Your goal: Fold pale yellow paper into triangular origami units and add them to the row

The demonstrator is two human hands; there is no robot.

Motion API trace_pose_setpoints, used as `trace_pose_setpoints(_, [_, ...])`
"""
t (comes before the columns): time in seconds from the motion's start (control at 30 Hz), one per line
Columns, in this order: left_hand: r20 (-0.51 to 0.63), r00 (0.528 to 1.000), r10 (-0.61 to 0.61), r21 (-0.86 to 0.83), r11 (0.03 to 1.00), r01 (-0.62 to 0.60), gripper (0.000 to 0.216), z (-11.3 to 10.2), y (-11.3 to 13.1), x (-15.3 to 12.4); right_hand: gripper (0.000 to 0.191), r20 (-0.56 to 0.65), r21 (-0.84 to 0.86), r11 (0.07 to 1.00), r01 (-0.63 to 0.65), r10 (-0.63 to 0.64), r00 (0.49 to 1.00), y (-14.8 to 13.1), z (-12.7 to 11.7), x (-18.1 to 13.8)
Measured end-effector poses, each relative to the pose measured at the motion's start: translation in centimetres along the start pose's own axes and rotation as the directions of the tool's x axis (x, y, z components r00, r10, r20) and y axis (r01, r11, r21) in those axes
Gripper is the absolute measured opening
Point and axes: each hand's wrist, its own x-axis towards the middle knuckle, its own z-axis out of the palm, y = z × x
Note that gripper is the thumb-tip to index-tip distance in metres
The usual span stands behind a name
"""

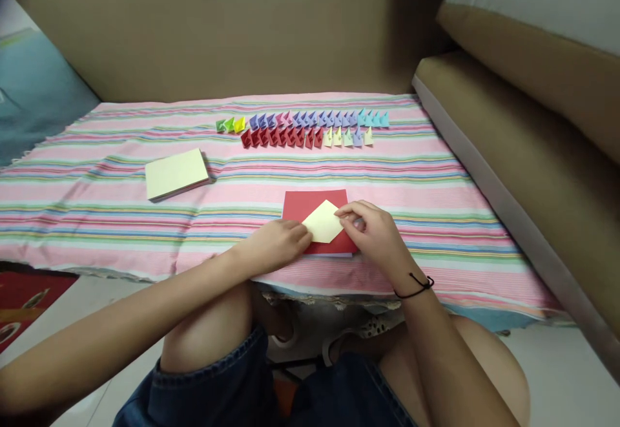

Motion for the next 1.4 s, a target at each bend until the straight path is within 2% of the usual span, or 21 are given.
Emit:
trace_pose_setpoints(0.07, [0.005,0.999,-0.044,0.021,0.999,0.044,0.015,-0.7,-0.1,0.0,0.015,-0.026,-0.012,0.997,0.081,-0.081,0.996,-0.2,-0.2,0.1])
trace_pose_setpoints(0.17, [-0.113,0.977,-0.179,0.003,0.983,0.181,0.016,-2.2,-0.4,-0.3,0.022,-0.044,-0.043,0.960,0.278,-0.280,0.959,-1.1,-0.2,0.2])
trace_pose_setpoints(0.23, [-0.203,0.950,-0.238,-0.077,0.971,0.227,0.020,-3.2,-0.4,-0.6,0.019,-0.044,-0.052,0.934,0.353,-0.356,0.934,-1.9,-0.1,0.2])
trace_pose_setpoints(0.3, [-0.251,0.921,-0.299,-0.229,0.942,0.244,0.022,-3.9,-0.1,-0.9,0.009,-0.063,-0.058,0.926,0.372,-0.375,0.925,-2.8,0.2,0.0])
trace_pose_setpoints(0.43, [-0.208,0.874,-0.438,-0.544,0.795,0.269,0.021,-4.9,0.5,-1.6,0.013,-0.085,0.015,0.958,0.286,-0.284,0.955,-4.1,0.2,-0.4])
trace_pose_setpoints(0.6, [-0.094,0.811,-0.578,-0.708,0.611,0.354,0.022,-6.0,-0.7,-4.0,0.015,-0.003,0.222,0.973,0.065,-0.066,0.998,-3.8,-1.1,-0.7])
trace_pose_setpoints(0.63, [-0.076,0.790,-0.608,-0.703,0.595,0.390,0.021,-6.1,-1.1,-4.6,0.016,0.008,0.250,0.968,0.023,-0.026,1.000,-3.6,-1.3,-0.7])
trace_pose_setpoints(0.73, [-0.105,0.667,-0.738,-0.681,0.542,0.492,0.018,-6.1,-1.7,-5.6,0.017,0.053,0.298,0.950,-0.094,0.082,0.995,-3.2,-1.5,-0.8])
trace_pose_setpoints(0.77, [-0.126,0.654,-0.746,-0.677,0.547,0.493,0.019,-6.0,-1.7,-5.6,0.017,0.075,0.292,0.950,-0.113,0.095,0.993,-3.1,-1.4,-0.8])
trace_pose_setpoints(0.8, [-0.146,0.665,-0.732,-0.671,0.568,0.477,0.020,-5.9,-1.4,-5.4,0.017,0.106,0.272,0.956,-0.112,0.086,0.991,-3.2,-1.2,-0.8])
trace_pose_setpoints(0.83, [-0.166,0.699,-0.696,-0.656,0.607,0.448,0.021,-5.7,-1.0,-5.0,0.017,0.135,0.243,0.966,-0.091,0.059,0.989,-3.3,-0.9,-0.8])
trace_pose_setpoints(0.9, [-0.143,0.790,-0.596,-0.598,0.688,0.410,0.026,-5.4,-0.1,-3.9,0.016,0.183,0.184,0.983,-0.013,-0.021,0.983,-3.7,-0.4,-0.7])
trace_pose_setpoints(0.93, [-0.130,0.820,-0.557,-0.557,0.725,0.404,0.027,-5.2,0.4,-3.3,0.017,0.200,0.165,0.986,0.028,-0.061,0.978,-3.9,-0.2,-0.7])
trace_pose_setpoints(1.03, [-0.068,0.874,-0.482,-0.555,0.746,0.368,0.018,-4.6,1.1,-2.1,0.018,0.221,0.152,0.983,0.105,-0.138,0.965,-4.3,0.1,-0.7])
trace_pose_setpoints(1.13, [-0.013,0.868,-0.497,-0.661,0.655,0.365,0.018,-4.2,0.8,-2.1,0.018,0.228,0.167,0.982,0.092,-0.129,0.965,-3.9,-0.5,-0.6])
trace_pose_setpoints(1.23, [0.020,0.815,-0.580,-0.747,0.533,0.398,0.017,-3.7,0.1,-2.6,0.016,0.119,0.213,0.976,-0.050,0.025,0.993,-2.9,-1.5,-0.5])
trace_pose_setpoints(1.33, [0.098,0.725,-0.682,-0.866,0.301,0.400,0.019,-2.6,-0.4,-2.5,0.017,0.035,0.333,0.929,-0.161,0.158,0.987,-1.9,-1.8,-0.2])
trace_pose_setpoints(1.4, [0.196,0.683,-0.703,-0.916,0.119,0.384,0.022,-1.7,-0.4,-2.0,0.026,0.101,0.444,0.865,-0.235,0.213,0.972,-1.2,-1.1,0.1])
